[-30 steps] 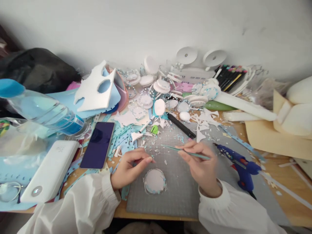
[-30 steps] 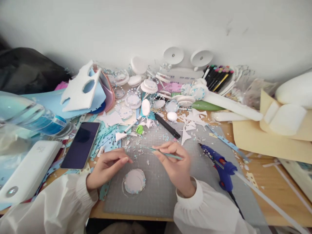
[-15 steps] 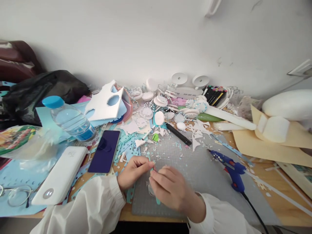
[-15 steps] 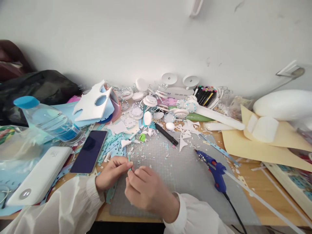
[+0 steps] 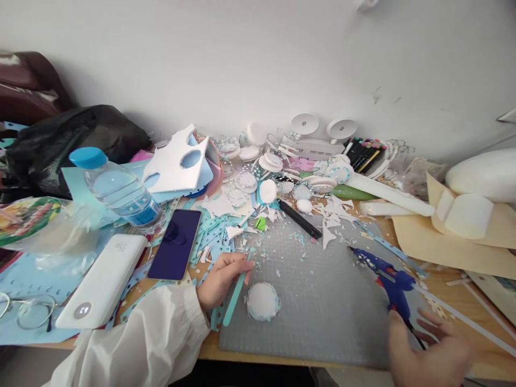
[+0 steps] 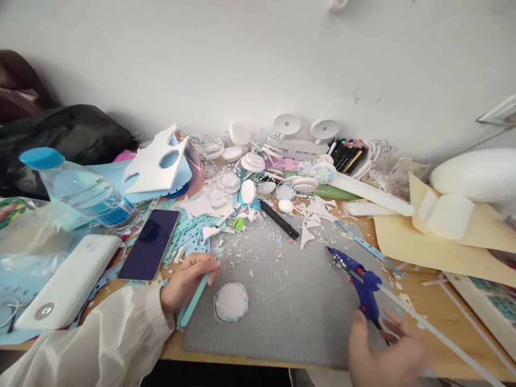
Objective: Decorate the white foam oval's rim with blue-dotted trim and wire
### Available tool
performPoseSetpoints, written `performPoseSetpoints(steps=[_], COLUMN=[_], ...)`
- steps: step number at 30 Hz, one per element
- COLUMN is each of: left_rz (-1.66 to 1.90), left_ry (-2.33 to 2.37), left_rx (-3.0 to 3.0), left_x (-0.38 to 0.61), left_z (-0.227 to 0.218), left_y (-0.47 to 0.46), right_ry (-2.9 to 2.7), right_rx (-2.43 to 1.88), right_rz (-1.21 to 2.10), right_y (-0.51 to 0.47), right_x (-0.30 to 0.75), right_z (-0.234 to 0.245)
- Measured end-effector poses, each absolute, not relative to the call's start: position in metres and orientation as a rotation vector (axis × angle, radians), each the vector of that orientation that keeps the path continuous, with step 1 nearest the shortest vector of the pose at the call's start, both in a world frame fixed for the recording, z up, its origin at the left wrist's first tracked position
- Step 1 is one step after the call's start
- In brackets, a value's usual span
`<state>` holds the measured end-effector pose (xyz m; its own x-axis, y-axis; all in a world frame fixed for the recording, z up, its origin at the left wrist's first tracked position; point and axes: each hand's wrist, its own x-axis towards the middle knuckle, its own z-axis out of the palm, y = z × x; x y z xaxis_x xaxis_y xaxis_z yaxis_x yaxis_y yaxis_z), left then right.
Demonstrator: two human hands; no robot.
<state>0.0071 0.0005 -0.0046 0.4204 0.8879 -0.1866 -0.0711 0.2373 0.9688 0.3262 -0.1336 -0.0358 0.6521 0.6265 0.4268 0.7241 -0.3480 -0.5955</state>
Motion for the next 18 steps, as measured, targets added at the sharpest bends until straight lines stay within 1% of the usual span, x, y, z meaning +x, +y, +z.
performPoseSetpoints(steps=[3, 7, 12, 18], left_rz=[0.792, 0.795, 0.785, 0.755], left_ry=[0.909, 0.916, 0.92, 0.906], left_rx=[1.137, 1.137, 1.125, 1.119], left_x=[0.009, 0.008, 0.008, 0.009], left_z=[-0.002, -0.001, -0.001, 0.001], left_y=[0.001, 0.001, 0.002, 0.002], right_ry=[-1.158, -1.463, -1.487, -0.986], right_rx=[-2.263, -2.302, -2.281, -2.418], right_rz=[-0.307, -0.408, -0.226, -0.012], right_y=[-0.119, -0.099, -0.092, -0.079], right_x=[0.348, 0.36, 0.361, 0.337], right_z=[-0.031, -0.033, -0.026, 0.026])
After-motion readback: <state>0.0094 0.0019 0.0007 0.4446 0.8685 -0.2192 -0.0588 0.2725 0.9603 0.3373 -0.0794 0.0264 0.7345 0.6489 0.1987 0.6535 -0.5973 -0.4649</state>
